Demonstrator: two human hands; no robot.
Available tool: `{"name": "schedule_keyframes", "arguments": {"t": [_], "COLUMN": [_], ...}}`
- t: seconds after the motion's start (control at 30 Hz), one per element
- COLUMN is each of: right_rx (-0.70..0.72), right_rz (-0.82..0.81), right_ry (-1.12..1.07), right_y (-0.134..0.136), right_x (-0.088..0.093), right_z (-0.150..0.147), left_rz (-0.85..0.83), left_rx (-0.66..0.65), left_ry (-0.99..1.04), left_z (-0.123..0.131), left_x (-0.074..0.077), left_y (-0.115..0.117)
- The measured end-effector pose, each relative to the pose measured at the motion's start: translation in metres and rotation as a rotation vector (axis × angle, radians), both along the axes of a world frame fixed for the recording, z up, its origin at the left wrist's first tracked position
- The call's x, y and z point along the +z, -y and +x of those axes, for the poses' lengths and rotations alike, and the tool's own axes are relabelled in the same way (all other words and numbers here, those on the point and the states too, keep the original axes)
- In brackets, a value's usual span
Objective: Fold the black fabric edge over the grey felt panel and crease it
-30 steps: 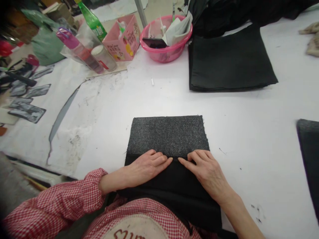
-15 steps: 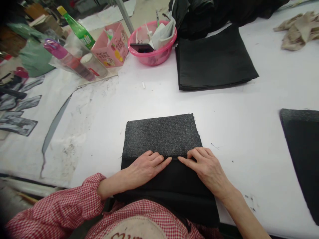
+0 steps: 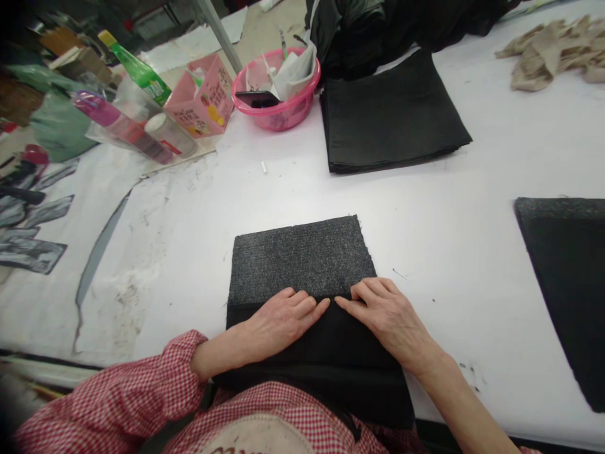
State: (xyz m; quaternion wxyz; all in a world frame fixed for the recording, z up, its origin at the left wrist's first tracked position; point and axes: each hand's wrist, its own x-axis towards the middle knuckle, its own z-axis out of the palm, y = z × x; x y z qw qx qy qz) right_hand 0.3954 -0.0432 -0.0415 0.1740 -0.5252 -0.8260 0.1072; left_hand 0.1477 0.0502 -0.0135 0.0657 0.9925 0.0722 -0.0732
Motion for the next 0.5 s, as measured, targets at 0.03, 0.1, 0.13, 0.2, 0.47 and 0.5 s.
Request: {"name": "schedule_keyframes", "arguments": {"t": [0.03, 0.1, 0.13, 0.2, 0.47, 0.5], "right_rx": [-0.001, -0.011, -0.017, -0.023, -0.032, -0.033], "right_rz": [-0.004, -0.009, -0.008, -0.003, 0.006, 0.009], "right_ry": [-0.003, -0.007, -0.009, -0.014, -0.017, -0.015], "right_y": [0.001, 0.002, 0.003, 0.004, 0.006, 0.006], "right_x": [0.000, 0.001, 0.001, 0.001, 0.000, 0.000], "right_z": [0.003, 0.010, 0.014, 0.018, 0.016, 0.016], "left_rz": [-0.003, -0.007, -0.008, -0.007, -0.008, -0.014], "left_rx": [-0.003, -0.008, -0.008, -0.009, -0.001, 0.001], "left_ry": [0.005, 0.010, 0.008, 0.000, -0.005, -0.003], "left_z": [0.001, 0.004, 0.005, 0.006, 0.015, 0.016], "left_x": [0.000, 0.000, -0.001, -0.001, -0.002, -0.002], "left_y": [0.000, 0.001, 0.001, 0.001, 0.002, 0.002]}}
